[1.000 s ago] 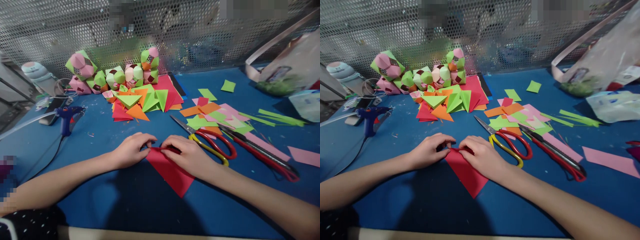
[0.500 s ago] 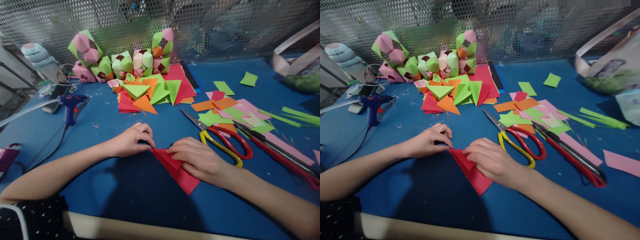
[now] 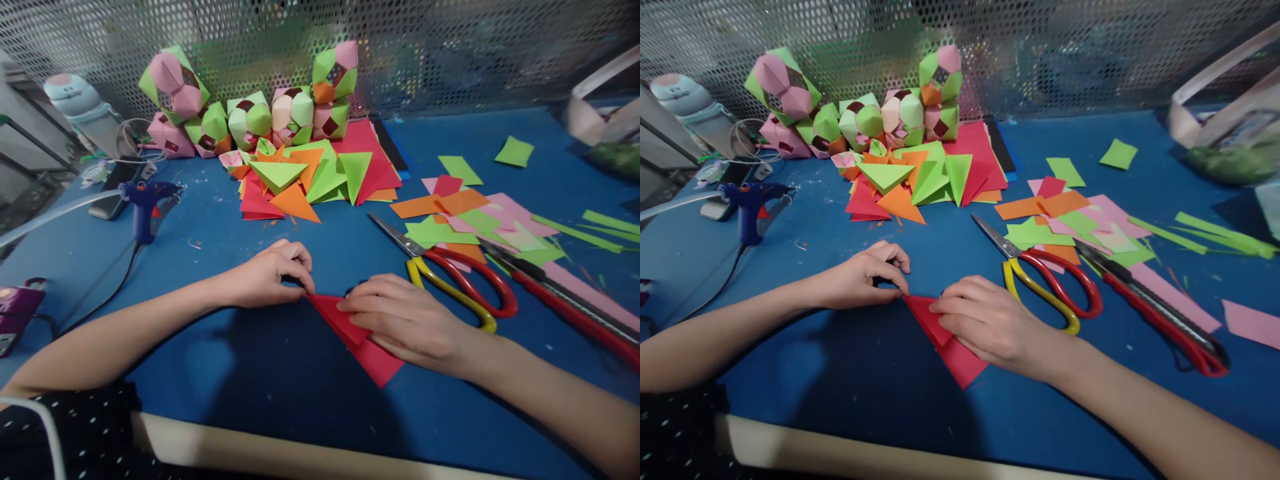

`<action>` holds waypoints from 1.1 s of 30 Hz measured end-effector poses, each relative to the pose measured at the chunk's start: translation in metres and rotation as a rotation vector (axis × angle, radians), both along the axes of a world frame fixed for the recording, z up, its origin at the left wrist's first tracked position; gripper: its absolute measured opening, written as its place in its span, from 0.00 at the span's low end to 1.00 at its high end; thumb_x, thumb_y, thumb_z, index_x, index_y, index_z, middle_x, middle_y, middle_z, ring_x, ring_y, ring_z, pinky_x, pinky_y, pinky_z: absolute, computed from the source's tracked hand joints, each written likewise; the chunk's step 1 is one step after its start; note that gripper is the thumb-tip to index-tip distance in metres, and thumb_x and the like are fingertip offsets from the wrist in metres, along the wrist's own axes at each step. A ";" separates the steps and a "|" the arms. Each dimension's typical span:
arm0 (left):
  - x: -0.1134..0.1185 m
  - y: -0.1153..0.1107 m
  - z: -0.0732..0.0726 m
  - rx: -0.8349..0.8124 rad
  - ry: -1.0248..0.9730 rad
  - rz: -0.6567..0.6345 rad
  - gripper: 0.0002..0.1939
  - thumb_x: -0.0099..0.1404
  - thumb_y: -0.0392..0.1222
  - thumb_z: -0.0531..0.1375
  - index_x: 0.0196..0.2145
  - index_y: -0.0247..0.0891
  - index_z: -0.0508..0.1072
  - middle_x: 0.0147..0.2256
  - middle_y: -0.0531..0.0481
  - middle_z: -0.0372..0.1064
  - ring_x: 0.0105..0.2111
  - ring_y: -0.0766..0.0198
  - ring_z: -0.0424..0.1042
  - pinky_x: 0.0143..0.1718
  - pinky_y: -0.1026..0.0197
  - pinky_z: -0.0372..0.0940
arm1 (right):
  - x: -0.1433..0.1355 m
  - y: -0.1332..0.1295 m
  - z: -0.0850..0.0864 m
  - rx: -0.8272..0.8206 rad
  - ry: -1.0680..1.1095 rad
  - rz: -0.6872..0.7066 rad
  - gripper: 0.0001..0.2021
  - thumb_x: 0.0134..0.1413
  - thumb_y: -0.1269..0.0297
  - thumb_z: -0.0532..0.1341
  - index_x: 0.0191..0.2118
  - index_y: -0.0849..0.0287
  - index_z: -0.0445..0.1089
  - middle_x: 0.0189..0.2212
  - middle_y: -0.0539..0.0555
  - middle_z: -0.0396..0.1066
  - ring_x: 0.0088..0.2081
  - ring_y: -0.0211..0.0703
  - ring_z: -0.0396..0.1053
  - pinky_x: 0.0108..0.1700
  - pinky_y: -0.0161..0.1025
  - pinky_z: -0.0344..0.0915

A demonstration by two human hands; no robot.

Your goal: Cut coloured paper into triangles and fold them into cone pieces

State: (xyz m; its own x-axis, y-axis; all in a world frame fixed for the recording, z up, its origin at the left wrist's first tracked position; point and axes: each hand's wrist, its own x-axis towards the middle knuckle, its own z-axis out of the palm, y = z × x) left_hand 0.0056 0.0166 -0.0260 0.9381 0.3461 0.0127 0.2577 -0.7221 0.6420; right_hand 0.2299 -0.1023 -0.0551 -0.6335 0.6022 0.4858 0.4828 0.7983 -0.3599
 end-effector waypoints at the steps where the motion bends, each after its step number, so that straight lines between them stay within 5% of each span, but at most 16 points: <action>1: 0.000 0.000 0.000 0.002 0.001 0.000 0.07 0.59 0.33 0.60 0.32 0.39 0.78 0.39 0.49 0.65 0.42 0.64 0.62 0.47 0.61 0.57 | 0.000 0.000 0.000 0.002 -0.003 -0.005 0.09 0.60 0.77 0.52 0.41 0.62 0.67 0.40 0.59 0.75 0.46 0.46 0.68 0.45 0.47 0.64; 33: 0.002 -0.001 0.003 0.008 0.033 -0.005 0.08 0.57 0.31 0.59 0.31 0.40 0.77 0.39 0.49 0.64 0.42 0.62 0.62 0.47 0.59 0.57 | 0.001 -0.002 0.001 0.083 -0.091 0.018 0.07 0.60 0.71 0.54 0.38 0.60 0.69 0.40 0.57 0.75 0.45 0.45 0.67 0.48 0.48 0.60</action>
